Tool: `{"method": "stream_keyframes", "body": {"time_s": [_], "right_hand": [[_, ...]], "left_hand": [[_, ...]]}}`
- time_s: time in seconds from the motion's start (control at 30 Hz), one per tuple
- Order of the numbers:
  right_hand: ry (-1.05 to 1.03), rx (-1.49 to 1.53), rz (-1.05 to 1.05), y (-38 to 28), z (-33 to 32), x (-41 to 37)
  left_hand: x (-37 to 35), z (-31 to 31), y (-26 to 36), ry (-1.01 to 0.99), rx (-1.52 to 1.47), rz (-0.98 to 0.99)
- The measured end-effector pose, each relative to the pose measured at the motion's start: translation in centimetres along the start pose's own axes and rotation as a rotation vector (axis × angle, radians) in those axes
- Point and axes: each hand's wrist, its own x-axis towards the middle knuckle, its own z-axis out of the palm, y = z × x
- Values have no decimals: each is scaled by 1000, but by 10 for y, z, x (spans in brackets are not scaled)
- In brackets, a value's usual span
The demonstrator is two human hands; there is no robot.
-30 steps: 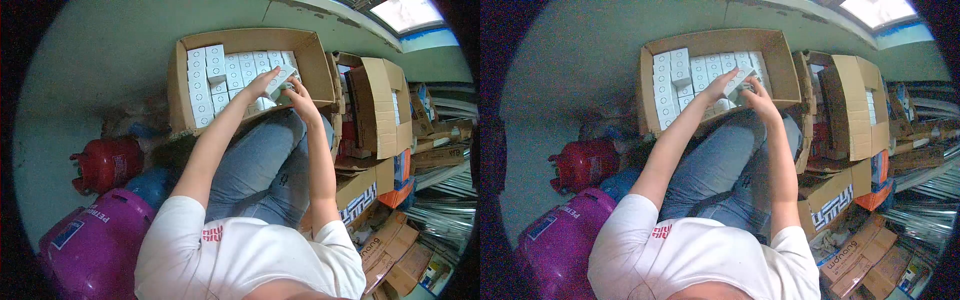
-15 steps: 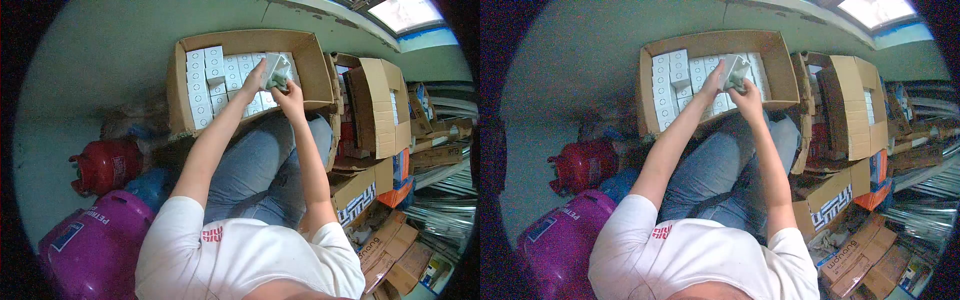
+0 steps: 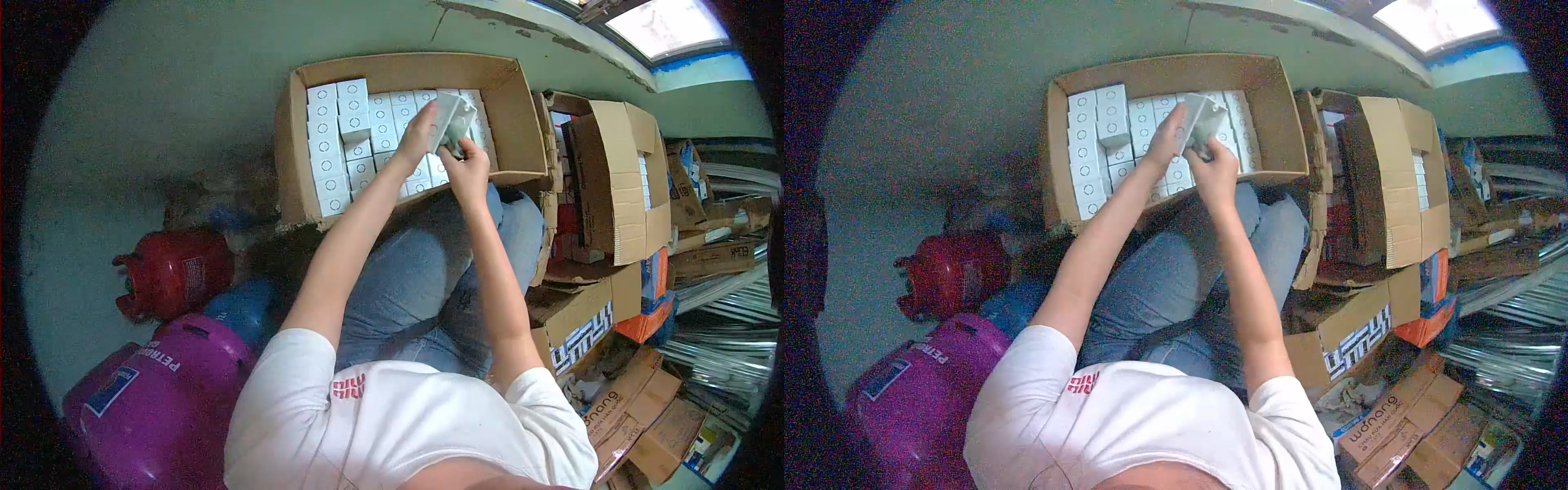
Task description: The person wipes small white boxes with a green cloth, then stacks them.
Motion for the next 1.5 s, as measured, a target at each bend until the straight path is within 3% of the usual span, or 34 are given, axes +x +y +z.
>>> {"method": "stream_keyframes", "body": {"time_s": [0.1, 0.2, 0.33, 0.5, 0.6, 0.7, 0.77, 0.9, 0.97, 1.07, 1.13, 1.2, 1.27, 1.33, 1.4, 1.5], "right_hand": [[-187, -69, 72, 0, -21, 8], [83, 110, 29, 0, -17, 15], [224, 625, 387, -25, -17, 17], [109, 974, 711, -16, -18, 23], [76, 1026, 625, -26, -24, 19], [170, 779, 406, -39, -20, 7], [203, 676, 262, -40, -19, 4], [297, 645, 203, -41, -16, 0], [311, 646, 224, -38, -18, 0], [441, 578, 40, -32, -21, 7], [421, 534, 103, -33, -35, 10], [327, 360, 18, -38, -45, 14], [252, 89, -26, -28, -51, 18], [197, 13, -24, -22, -47, 19], [173, -320, -192, -13, -44, 22], [214, -368, -32, -7, -38, 26]], "left_hand": [[-1, 9, 7, 15, -14, 21], [-3, 16, 11, -69, -4, -26], [-7, 19, 1, -147, 79, 17], [-8, 20, 6, -208, 100, 198], [-8, 18, 6, -161, 241, 233], [-14, 22, 0, -87, 312, 161], [-15, 24, 5, -144, 252, 148], [-10, 27, 5, -193, 178, 157], [-14, 26, 13, -182, 148, -16], [-13, 23, 18, -43, 55, -161], [-6, 14, 18, 19, -4, -187], [-1, 9, 21, -88, -103, -201], [-6, 16, 22, -41, -69, -178], [-7, 18, 20, -47, -19, -175], [-7, 15, 12, -107, 51, -190], [-8, 16, 5, -149, 134, -99]]}}
